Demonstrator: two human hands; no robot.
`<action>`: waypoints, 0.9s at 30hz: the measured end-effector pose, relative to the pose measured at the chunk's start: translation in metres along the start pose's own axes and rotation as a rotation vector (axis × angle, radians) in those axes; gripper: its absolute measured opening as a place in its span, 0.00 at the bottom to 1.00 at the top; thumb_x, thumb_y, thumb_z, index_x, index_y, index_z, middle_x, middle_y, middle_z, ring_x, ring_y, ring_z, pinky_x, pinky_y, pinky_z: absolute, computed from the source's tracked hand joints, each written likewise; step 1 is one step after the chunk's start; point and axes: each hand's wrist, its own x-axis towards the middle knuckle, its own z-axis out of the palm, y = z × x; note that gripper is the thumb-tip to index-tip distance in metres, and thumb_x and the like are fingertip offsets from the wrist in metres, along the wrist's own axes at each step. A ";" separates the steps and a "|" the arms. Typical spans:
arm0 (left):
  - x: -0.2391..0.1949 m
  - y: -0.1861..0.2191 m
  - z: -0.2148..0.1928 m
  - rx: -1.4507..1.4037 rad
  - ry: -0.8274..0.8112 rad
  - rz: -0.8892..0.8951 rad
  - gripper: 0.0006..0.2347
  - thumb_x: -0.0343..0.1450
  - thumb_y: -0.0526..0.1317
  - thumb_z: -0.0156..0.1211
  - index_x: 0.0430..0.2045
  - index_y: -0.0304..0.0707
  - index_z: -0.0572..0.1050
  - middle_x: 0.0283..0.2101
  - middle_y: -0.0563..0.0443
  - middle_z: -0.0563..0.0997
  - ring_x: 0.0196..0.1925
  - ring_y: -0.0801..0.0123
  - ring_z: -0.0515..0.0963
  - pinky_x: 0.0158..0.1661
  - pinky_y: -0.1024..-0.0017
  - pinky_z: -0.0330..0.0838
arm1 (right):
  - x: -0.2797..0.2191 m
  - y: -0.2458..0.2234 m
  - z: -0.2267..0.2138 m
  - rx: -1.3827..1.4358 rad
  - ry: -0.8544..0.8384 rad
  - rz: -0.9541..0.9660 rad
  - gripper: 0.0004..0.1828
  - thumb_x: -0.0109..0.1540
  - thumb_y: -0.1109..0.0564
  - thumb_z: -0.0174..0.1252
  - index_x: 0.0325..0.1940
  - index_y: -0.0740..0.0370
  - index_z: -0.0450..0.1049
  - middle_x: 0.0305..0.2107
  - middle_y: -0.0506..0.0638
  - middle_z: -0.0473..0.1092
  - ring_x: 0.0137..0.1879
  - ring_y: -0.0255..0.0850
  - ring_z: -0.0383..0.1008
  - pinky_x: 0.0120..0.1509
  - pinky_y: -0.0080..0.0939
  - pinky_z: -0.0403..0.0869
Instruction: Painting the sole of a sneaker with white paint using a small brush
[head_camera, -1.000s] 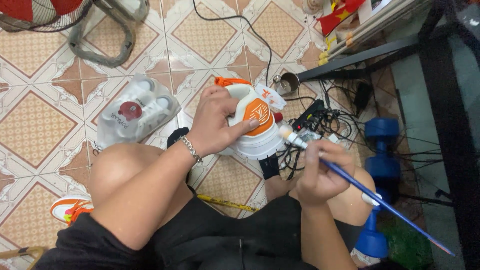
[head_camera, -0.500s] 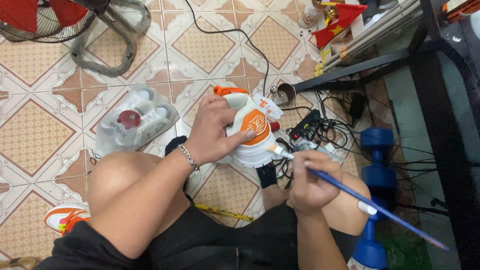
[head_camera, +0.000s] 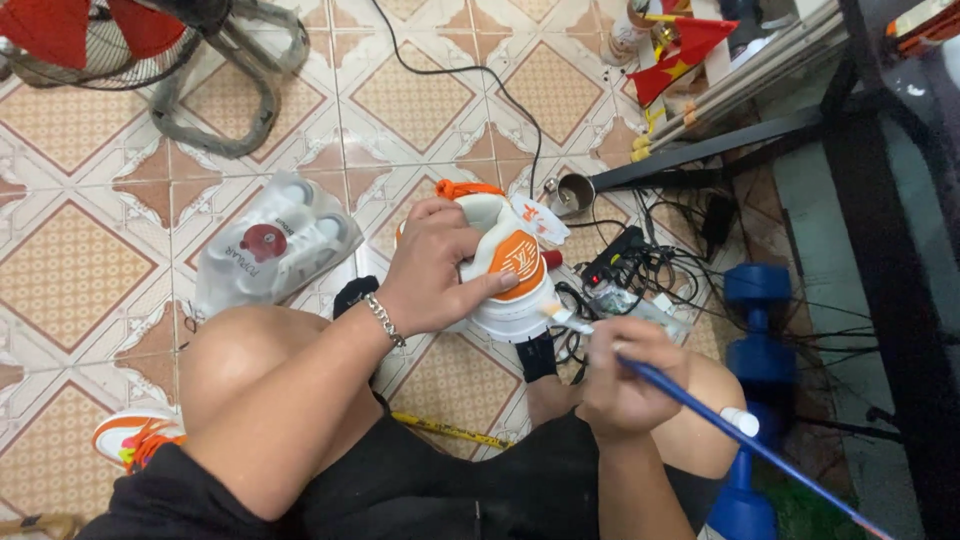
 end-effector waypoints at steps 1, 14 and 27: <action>-0.001 0.001 0.001 0.002 -0.007 -0.004 0.25 0.75 0.59 0.81 0.19 0.41 0.79 0.18 0.49 0.73 0.34 0.54 0.84 0.76 0.48 0.64 | -0.004 -0.008 0.001 0.001 -0.041 -0.026 0.24 0.66 0.74 0.80 0.35 0.61 0.69 0.32 0.62 0.82 0.31 0.43 0.82 0.41 0.37 0.81; -0.004 0.006 0.006 0.040 0.015 -0.014 0.25 0.75 0.59 0.82 0.18 0.40 0.81 0.18 0.48 0.75 0.33 0.55 0.83 0.76 0.50 0.65 | -0.003 0.013 -0.003 -0.002 -0.024 -0.007 0.25 0.68 0.79 0.79 0.39 0.61 0.69 0.34 0.61 0.79 0.36 0.43 0.80 0.48 0.41 0.79; -0.015 0.052 -0.032 0.245 -0.098 0.156 0.24 0.76 0.57 0.85 0.24 0.42 0.75 0.19 0.46 0.74 0.29 0.47 0.81 0.59 0.50 0.76 | 0.022 -0.044 -0.111 -0.233 0.340 -0.020 0.25 0.78 0.72 0.70 0.47 0.61 0.58 0.43 0.74 0.79 0.30 0.40 0.79 0.40 0.36 0.80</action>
